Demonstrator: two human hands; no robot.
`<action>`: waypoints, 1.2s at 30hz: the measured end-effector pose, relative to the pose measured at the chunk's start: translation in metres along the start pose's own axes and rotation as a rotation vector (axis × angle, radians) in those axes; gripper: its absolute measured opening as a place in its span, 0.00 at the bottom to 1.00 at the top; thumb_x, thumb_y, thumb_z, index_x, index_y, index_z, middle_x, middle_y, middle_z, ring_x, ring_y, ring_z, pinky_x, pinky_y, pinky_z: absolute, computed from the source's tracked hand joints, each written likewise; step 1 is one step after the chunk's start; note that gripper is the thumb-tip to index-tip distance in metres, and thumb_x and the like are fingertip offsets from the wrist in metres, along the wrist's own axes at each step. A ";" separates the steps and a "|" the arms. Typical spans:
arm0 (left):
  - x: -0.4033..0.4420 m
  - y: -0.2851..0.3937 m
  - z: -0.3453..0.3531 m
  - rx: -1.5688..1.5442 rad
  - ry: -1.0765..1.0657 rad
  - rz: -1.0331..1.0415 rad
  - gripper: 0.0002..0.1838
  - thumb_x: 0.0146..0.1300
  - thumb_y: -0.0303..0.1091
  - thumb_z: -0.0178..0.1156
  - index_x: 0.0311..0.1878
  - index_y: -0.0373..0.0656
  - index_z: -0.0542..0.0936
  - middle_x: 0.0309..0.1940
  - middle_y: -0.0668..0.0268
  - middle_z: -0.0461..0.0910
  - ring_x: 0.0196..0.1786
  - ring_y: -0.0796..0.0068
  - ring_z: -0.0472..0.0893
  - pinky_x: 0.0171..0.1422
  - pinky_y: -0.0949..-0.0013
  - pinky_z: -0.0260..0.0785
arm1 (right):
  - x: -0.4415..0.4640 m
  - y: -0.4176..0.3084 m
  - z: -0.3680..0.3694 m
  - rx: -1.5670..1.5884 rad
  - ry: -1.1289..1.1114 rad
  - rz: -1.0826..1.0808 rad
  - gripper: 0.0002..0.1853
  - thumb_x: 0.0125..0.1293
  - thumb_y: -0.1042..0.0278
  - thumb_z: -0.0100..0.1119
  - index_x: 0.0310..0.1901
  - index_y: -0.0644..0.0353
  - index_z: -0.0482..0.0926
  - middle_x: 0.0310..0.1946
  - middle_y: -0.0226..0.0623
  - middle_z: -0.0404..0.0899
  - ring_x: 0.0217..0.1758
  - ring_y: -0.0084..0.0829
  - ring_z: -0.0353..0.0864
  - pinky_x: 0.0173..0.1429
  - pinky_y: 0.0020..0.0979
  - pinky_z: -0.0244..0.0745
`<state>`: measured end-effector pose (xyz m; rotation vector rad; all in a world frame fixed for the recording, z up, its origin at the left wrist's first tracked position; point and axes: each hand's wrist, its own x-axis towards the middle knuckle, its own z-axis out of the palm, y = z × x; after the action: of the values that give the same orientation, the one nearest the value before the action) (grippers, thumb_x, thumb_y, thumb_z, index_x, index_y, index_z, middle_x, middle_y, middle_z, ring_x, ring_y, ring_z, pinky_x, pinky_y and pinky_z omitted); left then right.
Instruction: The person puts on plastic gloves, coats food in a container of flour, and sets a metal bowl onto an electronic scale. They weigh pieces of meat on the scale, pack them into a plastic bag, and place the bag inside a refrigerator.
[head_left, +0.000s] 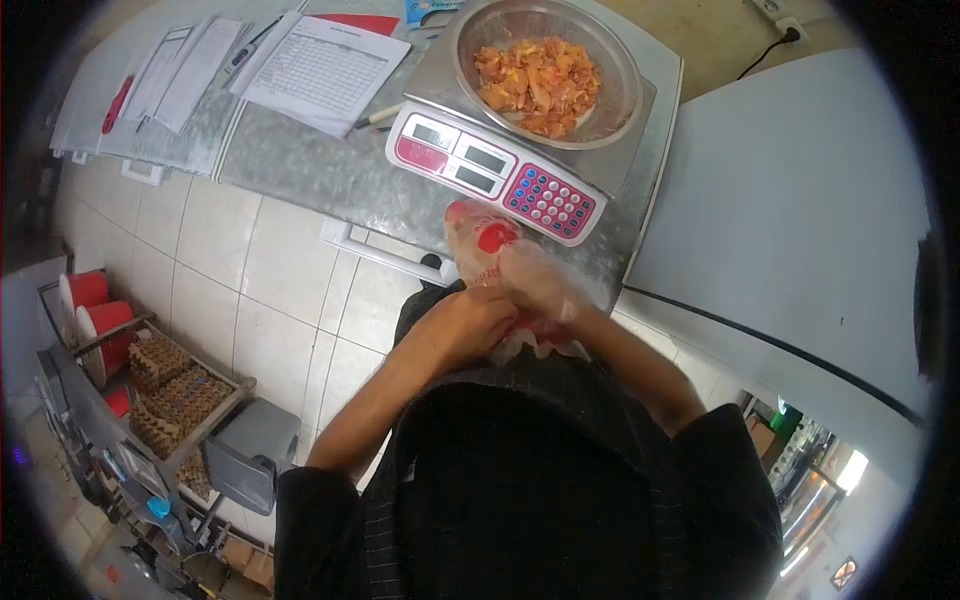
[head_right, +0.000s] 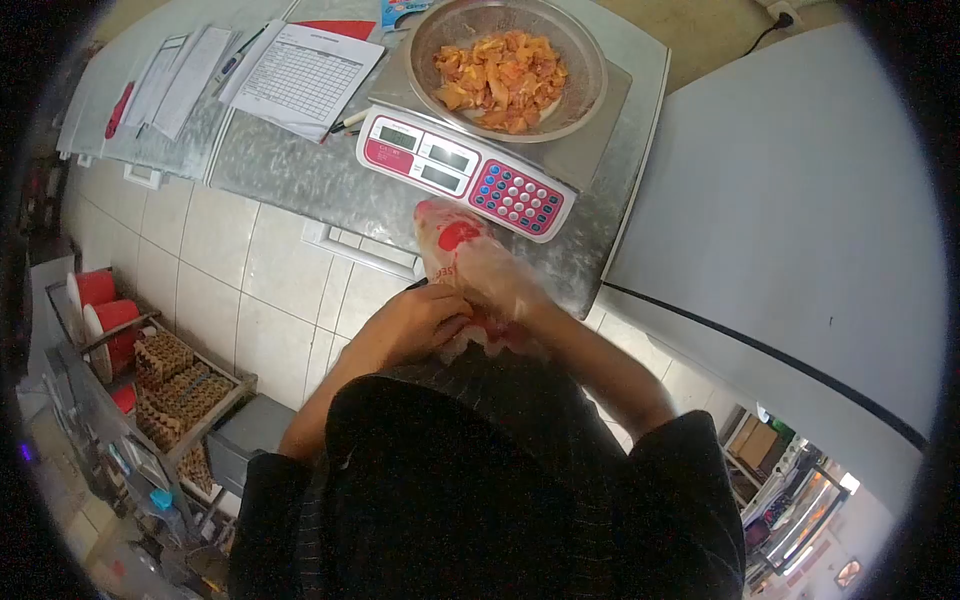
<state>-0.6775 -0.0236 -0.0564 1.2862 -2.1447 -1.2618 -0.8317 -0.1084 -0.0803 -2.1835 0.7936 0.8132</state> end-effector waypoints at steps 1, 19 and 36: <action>0.001 0.000 -0.002 0.006 -0.004 0.005 0.08 0.53 0.28 0.61 0.38 0.41 0.80 0.41 0.59 0.78 0.43 0.57 0.79 0.48 0.61 0.72 | 0.029 0.017 0.024 -0.001 0.022 0.095 0.18 0.57 0.61 0.56 0.48 0.57 0.78 0.48 0.46 0.78 0.53 0.40 0.78 0.54 0.36 0.73; 0.030 -0.133 0.019 -1.209 0.463 -0.567 0.15 0.63 0.30 0.54 0.51 0.35 0.78 0.37 0.67 0.81 0.37 0.79 0.78 0.41 0.75 0.70 | 0.034 -0.007 0.022 0.437 0.398 0.266 0.22 0.58 0.56 0.56 0.51 0.60 0.77 0.51 0.44 0.77 0.55 0.37 0.77 0.55 0.35 0.73; 0.043 -0.112 0.015 -1.270 0.654 -0.442 0.11 0.66 0.31 0.56 0.45 0.33 0.79 0.34 0.66 0.81 0.33 0.82 0.77 0.37 0.78 0.69 | 0.044 -0.007 0.034 0.620 0.559 0.170 0.21 0.58 0.59 0.58 0.51 0.61 0.77 0.49 0.43 0.77 0.52 0.35 0.78 0.51 0.33 0.75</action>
<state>-0.6507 -0.0738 -0.1628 1.2407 -0.3728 -1.5834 -0.8103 -0.0925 -0.1295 -1.7846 1.3118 -0.0176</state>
